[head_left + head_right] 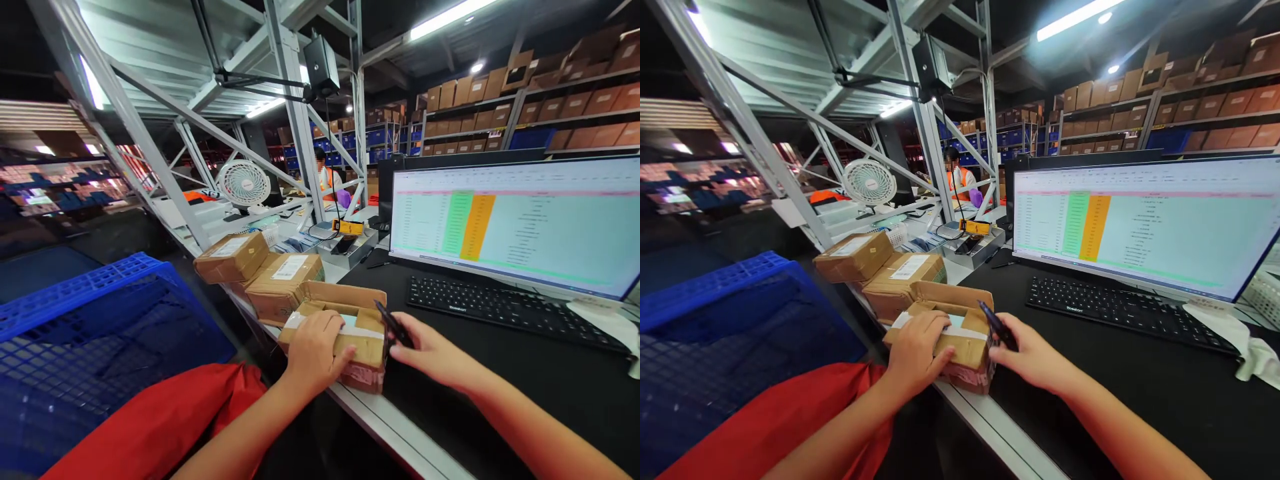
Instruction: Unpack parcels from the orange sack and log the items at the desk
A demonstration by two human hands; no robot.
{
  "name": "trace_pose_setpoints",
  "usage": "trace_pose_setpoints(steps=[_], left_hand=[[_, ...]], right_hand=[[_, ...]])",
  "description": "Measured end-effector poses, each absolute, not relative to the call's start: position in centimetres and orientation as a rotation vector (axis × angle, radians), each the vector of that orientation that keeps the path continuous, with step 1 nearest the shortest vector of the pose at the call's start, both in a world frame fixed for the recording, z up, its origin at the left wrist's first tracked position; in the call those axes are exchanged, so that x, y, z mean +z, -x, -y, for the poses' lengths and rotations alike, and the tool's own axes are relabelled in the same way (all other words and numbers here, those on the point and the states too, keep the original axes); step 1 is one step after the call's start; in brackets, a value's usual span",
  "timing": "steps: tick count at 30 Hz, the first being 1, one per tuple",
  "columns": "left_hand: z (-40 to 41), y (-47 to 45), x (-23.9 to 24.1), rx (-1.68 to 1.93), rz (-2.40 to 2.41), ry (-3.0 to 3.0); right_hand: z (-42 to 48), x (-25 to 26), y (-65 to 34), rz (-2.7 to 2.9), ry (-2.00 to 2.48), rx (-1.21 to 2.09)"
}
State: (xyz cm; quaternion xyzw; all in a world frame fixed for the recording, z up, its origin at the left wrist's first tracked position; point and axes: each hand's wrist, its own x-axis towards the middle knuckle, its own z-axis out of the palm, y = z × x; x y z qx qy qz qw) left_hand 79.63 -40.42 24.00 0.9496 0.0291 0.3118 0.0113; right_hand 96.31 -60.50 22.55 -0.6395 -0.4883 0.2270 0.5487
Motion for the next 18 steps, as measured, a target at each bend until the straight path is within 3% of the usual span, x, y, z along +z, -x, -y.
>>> trace_pose_setpoints(steps=[7,10,18], left_hand=[[39.0,-81.7,25.8,0.859,-0.269,-2.793],[38.6,-82.5,26.3,0.860,-0.296,-2.772],[38.5,-83.3,26.3,0.838,-0.239,-2.841]], right_hand=[[64.0,25.6,-100.6,1.663,1.937,-0.522],[63.6,25.4,-100.2,1.914,1.834,-0.652],[62.7,24.4,-101.0,1.970,1.747,-0.997]])
